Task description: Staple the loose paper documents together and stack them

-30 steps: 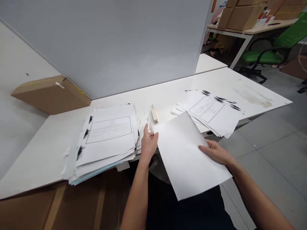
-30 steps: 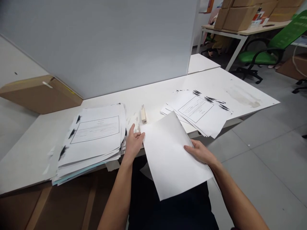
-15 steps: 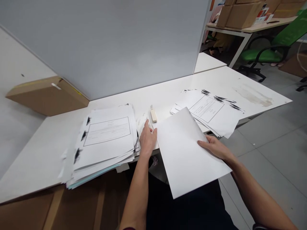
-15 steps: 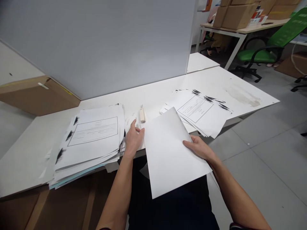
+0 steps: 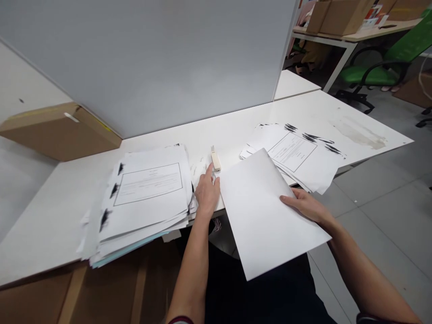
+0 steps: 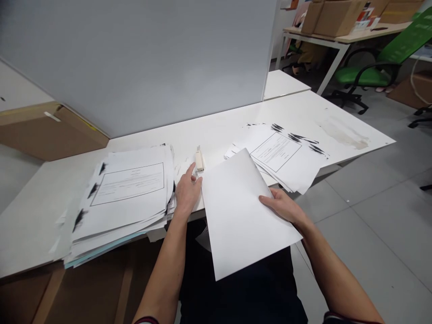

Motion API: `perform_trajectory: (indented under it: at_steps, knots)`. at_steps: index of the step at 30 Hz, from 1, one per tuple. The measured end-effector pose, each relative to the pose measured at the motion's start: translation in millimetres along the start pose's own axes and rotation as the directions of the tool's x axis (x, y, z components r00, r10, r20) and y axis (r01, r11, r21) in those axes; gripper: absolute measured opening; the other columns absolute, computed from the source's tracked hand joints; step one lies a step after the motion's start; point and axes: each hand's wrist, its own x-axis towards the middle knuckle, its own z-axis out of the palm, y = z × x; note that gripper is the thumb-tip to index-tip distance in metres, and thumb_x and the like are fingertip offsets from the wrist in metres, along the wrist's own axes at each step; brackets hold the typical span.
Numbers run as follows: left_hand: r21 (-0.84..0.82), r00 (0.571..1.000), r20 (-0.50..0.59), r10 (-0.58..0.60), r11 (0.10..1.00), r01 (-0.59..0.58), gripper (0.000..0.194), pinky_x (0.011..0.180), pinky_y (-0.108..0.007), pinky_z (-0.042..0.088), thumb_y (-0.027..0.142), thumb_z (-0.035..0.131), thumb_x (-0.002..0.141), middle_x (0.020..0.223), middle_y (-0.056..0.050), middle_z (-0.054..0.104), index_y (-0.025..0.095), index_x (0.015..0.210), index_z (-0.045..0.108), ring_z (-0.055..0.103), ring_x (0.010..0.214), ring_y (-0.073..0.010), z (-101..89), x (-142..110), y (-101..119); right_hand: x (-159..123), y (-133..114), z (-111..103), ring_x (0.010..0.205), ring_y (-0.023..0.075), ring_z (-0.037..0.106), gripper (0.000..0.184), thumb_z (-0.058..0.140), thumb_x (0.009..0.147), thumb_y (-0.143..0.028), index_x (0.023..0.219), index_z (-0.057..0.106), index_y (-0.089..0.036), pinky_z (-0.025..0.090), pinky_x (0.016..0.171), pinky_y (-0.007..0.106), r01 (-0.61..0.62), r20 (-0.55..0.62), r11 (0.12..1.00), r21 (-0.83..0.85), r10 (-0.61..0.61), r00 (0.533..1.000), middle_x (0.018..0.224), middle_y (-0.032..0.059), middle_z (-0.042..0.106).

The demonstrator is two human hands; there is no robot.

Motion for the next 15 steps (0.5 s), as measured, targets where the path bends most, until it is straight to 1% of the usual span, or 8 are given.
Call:
perform_trajectory:
  at_steps: [5, 12, 15]
  knots:
    - [0.168, 0.997, 0.061, -0.048, 0.985, 0.038, 0.055, 0.076, -0.034, 0.044, 0.031, 0.047, 0.084, 0.092, -0.005, 0.058, 0.033, 0.138, 0.037, 0.057, 0.082, -0.0209, -2.9, 2.2, 6.5, 0.9, -1.4, -0.2, 0.070, 0.0235, 0.069, 0.036, 0.062, 0.079, -0.045, 0.104, 0.062, -0.019, 0.056, 0.059, 0.031, -0.031, -0.019, 1.000, 0.005, 0.031, 0.999, 0.087, 0.0072, 0.073]
    - [0.212, 0.999, 0.046, -0.028, 0.977, 0.018, 0.050, 0.072, -0.030, 0.044, 0.028, 0.047, 0.085, 0.093, -0.004, 0.059, 0.035, 0.134, 0.043, 0.058, 0.083, -0.0192, -0.2, 5.4, 6.7, 4.0, 0.0, 2.3, 0.070, 0.0233, 0.069, 0.037, 0.061, 0.079, -0.044, 0.105, 0.061, -0.019, 0.055, 0.058, 0.031, -0.018, -0.047, 0.999, -0.031, 0.017, 0.999, 0.089, 0.0075, 0.073]
    - [0.228, 0.999, 0.039, -0.026, 0.973, 0.017, 0.048, 0.070, -0.029, 0.043, 0.027, 0.047, 0.086, 0.094, -0.003, 0.059, 0.037, 0.132, 0.045, 0.058, 0.082, -0.0187, 1.8, 5.4, 4.6, 4.5, 0.3, 3.3, 0.071, 0.0235, 0.069, 0.035, 0.061, 0.079, -0.044, 0.102, 0.062, -0.018, 0.055, 0.059, 0.031, -0.010, -0.046, 0.999, -0.034, 0.008, 0.999, 0.088, 0.0077, 0.072]
